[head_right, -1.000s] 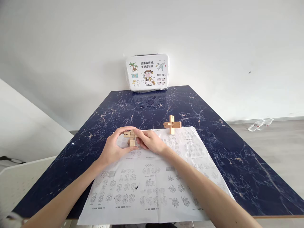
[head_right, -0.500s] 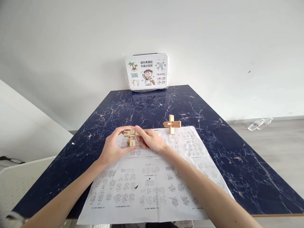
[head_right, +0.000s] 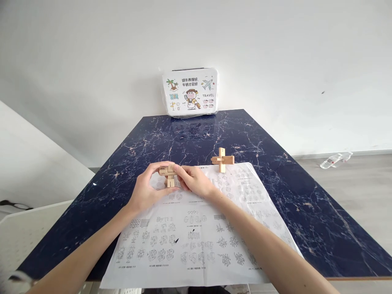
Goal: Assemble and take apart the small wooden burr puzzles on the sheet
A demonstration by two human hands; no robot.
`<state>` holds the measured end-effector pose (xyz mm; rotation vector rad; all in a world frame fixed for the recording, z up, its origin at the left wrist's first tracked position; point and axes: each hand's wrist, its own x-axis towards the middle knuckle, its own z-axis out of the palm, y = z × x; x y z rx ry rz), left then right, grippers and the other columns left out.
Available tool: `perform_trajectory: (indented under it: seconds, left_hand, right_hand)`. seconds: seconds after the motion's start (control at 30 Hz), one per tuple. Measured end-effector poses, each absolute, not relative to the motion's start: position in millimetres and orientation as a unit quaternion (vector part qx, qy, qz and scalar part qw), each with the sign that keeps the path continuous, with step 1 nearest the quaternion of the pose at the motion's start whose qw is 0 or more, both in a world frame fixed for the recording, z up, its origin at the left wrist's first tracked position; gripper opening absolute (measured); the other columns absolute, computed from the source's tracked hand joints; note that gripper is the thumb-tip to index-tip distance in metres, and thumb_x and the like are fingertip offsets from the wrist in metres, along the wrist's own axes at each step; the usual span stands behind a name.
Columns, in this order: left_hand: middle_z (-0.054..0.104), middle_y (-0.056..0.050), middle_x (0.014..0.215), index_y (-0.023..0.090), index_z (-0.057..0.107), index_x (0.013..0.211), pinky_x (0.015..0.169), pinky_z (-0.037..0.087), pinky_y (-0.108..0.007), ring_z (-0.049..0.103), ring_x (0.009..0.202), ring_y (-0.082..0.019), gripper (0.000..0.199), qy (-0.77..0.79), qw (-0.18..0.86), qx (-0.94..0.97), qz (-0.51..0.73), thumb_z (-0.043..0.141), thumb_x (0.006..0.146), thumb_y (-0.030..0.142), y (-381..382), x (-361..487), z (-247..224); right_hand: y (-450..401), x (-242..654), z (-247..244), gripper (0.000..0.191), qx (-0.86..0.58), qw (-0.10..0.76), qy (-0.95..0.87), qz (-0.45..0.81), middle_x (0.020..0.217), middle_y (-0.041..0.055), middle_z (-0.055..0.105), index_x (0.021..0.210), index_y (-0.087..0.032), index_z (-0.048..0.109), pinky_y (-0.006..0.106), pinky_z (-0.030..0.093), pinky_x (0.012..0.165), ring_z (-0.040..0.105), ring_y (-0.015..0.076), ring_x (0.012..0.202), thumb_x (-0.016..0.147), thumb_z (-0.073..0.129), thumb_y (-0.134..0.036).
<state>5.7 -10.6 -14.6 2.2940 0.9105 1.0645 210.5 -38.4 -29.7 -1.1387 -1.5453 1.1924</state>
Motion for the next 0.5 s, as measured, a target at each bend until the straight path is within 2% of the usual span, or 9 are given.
perform_trajectory:
  seconds: [0.33,0.5]
  left_hand:
    - [0.072,-0.005,0.138,0.032,0.06,0.134,0.103,0.06,-0.045,0.072,0.121,-0.029,0.068,0.314,0.204,0.838,0.398,0.096,0.076,0.038,-12.7,5.0,-16.8]
    - [0.072,-0.005,0.137,0.032,0.061,0.133,0.103,0.059,-0.047,0.072,0.121,-0.03,0.068,0.321,0.22,0.83,0.399,0.096,0.075,0.04,-13.5,5.7,-16.7]
  right_hand:
    - [-40.3,210.4,-28.0,0.083,-0.485,0.4,-0.622,0.467,0.036,-0.0007,0.042,0.041,-0.025,0.042,0.032,0.044,0.066,0.042,0.0123,0.042,0.106,0.031,-0.076]
    - [-39.9,210.5,-28.6,0.081,-0.486,0.401,-0.604,0.488,0.038,-0.0016,0.044,0.045,-0.024,0.044,0.031,0.042,0.06,0.04,0.012,0.041,0.102,0.034,-0.081]
